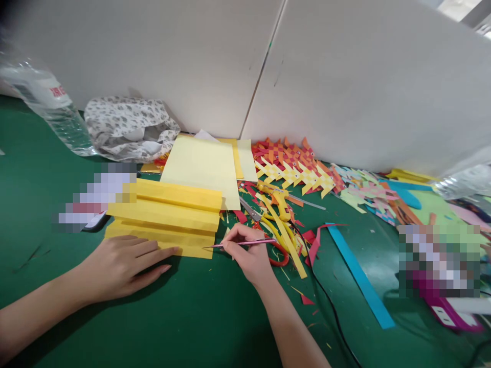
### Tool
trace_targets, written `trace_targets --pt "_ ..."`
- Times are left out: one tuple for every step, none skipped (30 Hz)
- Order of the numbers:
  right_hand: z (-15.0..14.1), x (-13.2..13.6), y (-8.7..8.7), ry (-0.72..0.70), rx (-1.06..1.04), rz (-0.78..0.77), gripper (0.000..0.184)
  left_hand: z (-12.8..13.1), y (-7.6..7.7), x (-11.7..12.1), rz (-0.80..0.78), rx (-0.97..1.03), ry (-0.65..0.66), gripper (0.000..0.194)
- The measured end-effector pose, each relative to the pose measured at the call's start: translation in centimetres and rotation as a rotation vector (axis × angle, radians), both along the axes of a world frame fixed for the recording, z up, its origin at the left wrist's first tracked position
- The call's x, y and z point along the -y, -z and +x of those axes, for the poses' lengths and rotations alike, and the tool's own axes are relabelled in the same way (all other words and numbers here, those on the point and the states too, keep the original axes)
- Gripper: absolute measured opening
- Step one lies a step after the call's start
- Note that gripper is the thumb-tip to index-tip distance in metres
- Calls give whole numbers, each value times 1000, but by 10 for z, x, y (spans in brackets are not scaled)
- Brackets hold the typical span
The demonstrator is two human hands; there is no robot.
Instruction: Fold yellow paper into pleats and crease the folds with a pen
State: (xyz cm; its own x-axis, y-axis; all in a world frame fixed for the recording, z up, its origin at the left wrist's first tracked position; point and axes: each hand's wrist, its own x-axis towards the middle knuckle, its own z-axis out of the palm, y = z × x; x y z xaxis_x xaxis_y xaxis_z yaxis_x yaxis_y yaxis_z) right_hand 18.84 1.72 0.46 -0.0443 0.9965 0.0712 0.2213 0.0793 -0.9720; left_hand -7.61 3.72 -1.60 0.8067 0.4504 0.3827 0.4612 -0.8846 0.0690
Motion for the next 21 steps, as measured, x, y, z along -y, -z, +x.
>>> trace_targets --pt "0 0 1 -7 0 1 12 1 0 0 -12 -12 1 28" --pt "0 1 1 -13 0 3 12 1 -1 1 -27 -29 3 30" --pt "0 1 2 -18 -1 6 12 2 -1 1 -46 -54 3 32" --pt "1 2 2 -22 -1 11 12 3 -1 1 -66 -82 4 34" --pt "1 2 3 -22 -2 15 12 3 -1 1 -85 -109 2 35" --pt "1 2 3 -19 -2 16 12 3 -1 1 -101 -129 -1 36" --pt "0 2 3 -15 -1 14 11 3 -1 1 -114 -142 -5 36" --pt "0 3 3 -11 0 9 11 3 -1 0 -124 -150 -6 36" --pt "0 3 2 -12 2 2 11 3 0 0 -133 -157 -8 36" --pt "-1 3 2 -15 3 -4 11 3 0 -1 -139 -161 -12 36" --pt "-1 3 2 -18 2 -7 11 3 0 -1 -143 -165 -15 37" --pt "-1 3 2 -21 2 -6 11 3 1 -1 -146 -169 -16 37" --pt "-1 2 2 -23 1 -2 11 3 1 -1 -148 -171 -18 37" --pt "-1 2 2 -24 0 1 11 3 1 -1 -147 -169 -17 37" --pt "-2 2 2 -25 -1 2 11 3 1 -1 -147 -168 -16 37" --pt "-2 2 2 -27 -2 2 10 3 1 0 -147 -166 -13 37" --pt "-2 2 2 -29 -3 1 10 3 1 0 -146 -164 -12 37" --pt "-2 2 2 -31 -3 1 10 3 1 0 -144 -161 -12 36" --pt "-2 3 2 -33 -1 2 10 4 0 0 -144 -159 -13 36" --pt "-2 2 2 -34 1 3 10 4 0 0 -146 -161 -14 36" --pt "-2 2 3 -33 6 5 10 4 0 0 -150 -166 -17 36"
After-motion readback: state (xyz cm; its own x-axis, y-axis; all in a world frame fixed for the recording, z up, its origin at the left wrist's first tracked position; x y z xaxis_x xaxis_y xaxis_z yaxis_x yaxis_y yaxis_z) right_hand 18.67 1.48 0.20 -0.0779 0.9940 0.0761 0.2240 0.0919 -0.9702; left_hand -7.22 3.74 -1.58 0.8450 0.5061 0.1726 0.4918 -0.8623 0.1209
